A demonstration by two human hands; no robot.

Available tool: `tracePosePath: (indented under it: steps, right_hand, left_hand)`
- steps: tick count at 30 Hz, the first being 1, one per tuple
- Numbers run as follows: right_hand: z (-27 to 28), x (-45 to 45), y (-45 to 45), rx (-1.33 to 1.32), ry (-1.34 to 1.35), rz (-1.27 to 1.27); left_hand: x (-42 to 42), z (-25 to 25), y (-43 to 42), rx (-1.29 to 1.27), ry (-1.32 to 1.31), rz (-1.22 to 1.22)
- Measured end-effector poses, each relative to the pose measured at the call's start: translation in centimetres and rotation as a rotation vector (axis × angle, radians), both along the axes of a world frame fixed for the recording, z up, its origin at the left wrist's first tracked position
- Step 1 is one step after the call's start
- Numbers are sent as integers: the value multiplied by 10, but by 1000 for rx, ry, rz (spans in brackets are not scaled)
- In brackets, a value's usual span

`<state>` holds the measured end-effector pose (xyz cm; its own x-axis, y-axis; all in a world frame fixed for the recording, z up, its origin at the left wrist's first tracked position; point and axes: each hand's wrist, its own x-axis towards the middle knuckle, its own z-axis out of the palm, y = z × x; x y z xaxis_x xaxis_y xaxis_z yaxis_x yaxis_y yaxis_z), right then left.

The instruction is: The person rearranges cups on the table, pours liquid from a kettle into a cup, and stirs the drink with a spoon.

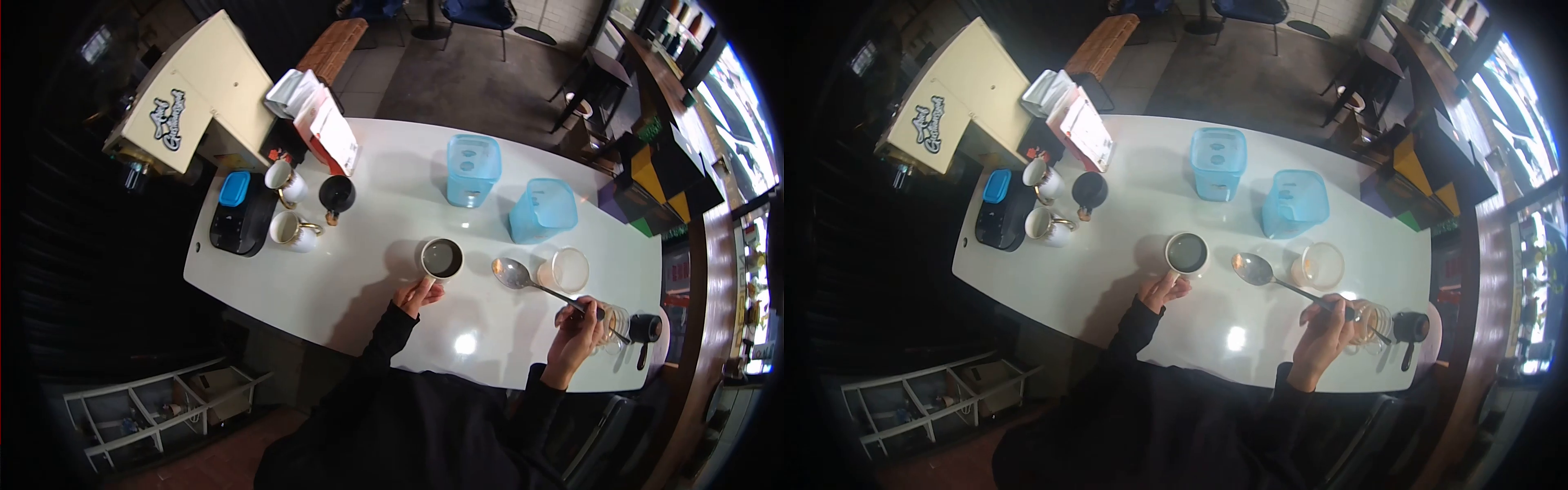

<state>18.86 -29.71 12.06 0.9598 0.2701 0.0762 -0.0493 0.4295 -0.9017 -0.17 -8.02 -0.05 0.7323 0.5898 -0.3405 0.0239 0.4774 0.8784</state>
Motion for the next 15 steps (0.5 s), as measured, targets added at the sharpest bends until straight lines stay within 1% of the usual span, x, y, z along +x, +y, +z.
tracePosePath:
  steps: [1, 2, 4, 6, 8, 11, 15]
  right_hand:
    - [4, -1, 5, 0, 6, -68]
    - [5, -2, 8, -1, 12, -138]
    - [2, 2, 4, 23, -20, -72]
    - [1, 3, 3, 9, -34, -68]
    - [-4, 5, 4, 2, -11, -84]
    - [-12, 10, 4, -16, 4, -31]
    - [-11, 10, 11, -8, 31, -3]
  left_hand:
    - [1, -5, 5, -69, -35, 37]
    - [3, -10, 8, -59, -39, 56]
    - [6, -25, 12, -23, -147, 179]
    - [6, -39, 29, -51, -157, 200]
    - [6, -42, 49, -81, -168, 222]
    - [10, -35, 85, -52, -112, 216]
    - [25, -15, 114, -40, -51, 298]
